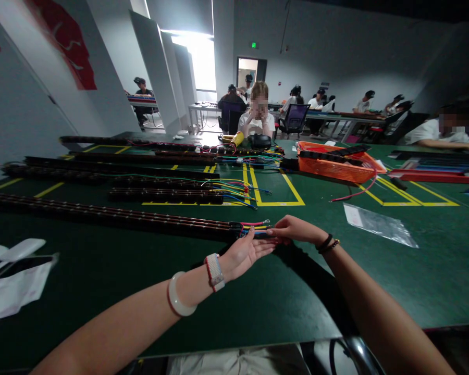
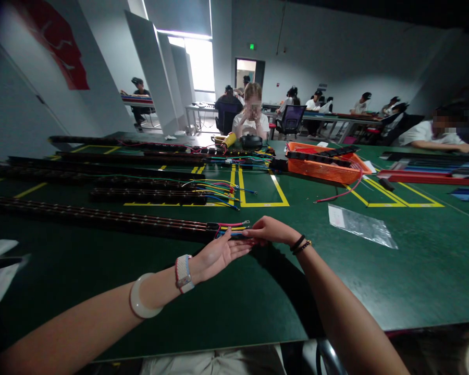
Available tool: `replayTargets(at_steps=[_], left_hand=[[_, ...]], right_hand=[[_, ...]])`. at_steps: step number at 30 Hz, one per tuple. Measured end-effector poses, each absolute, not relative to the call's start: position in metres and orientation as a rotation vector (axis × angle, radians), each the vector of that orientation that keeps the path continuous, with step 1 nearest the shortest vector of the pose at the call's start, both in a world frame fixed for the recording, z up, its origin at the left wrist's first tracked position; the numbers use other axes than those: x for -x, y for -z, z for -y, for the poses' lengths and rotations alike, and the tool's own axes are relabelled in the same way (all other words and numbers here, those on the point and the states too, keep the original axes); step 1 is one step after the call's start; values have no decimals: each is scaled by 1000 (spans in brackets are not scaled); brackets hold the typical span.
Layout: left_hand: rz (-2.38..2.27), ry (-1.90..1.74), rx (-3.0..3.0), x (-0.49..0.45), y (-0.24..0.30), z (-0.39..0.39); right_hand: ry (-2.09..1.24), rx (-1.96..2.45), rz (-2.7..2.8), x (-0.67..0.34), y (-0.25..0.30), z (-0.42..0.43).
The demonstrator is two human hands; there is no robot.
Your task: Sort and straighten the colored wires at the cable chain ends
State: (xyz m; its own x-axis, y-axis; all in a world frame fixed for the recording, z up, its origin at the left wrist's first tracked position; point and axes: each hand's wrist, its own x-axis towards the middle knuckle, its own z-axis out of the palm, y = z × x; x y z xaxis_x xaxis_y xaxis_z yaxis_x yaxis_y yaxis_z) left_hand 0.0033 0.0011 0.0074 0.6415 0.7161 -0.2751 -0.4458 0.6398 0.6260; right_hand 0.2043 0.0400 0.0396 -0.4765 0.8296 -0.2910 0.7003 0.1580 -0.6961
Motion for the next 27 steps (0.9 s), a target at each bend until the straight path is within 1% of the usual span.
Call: replayTargets(at_steps=[4,7,14,16,19,23,27], left_hand=[[-538,-723,-530,-2,-5,-2],[-547,-710,-559,-1,-5,0],[-596,-583,-885,-4,-12,12],[-589,-577,-922,-4,-13,14],[-580,-576,-926,-4,-12,13],[-579,-563,-912,-3,-12,11],[-593,-569,-889,-4,-13,11]], right_hand=[[-1218,1492,2254,-202,-37,-40],[-1124,1534,2222,-200,-35,-41],[-945,1671,2151,-191,-24,-39],[-858,1719,2193,-189,-22,-38],[-638,1764,2270,-190,-24,-39],[-354,1576,2274,-193,-32,-40],[-175,1320,2258,-186,-27,-39]])
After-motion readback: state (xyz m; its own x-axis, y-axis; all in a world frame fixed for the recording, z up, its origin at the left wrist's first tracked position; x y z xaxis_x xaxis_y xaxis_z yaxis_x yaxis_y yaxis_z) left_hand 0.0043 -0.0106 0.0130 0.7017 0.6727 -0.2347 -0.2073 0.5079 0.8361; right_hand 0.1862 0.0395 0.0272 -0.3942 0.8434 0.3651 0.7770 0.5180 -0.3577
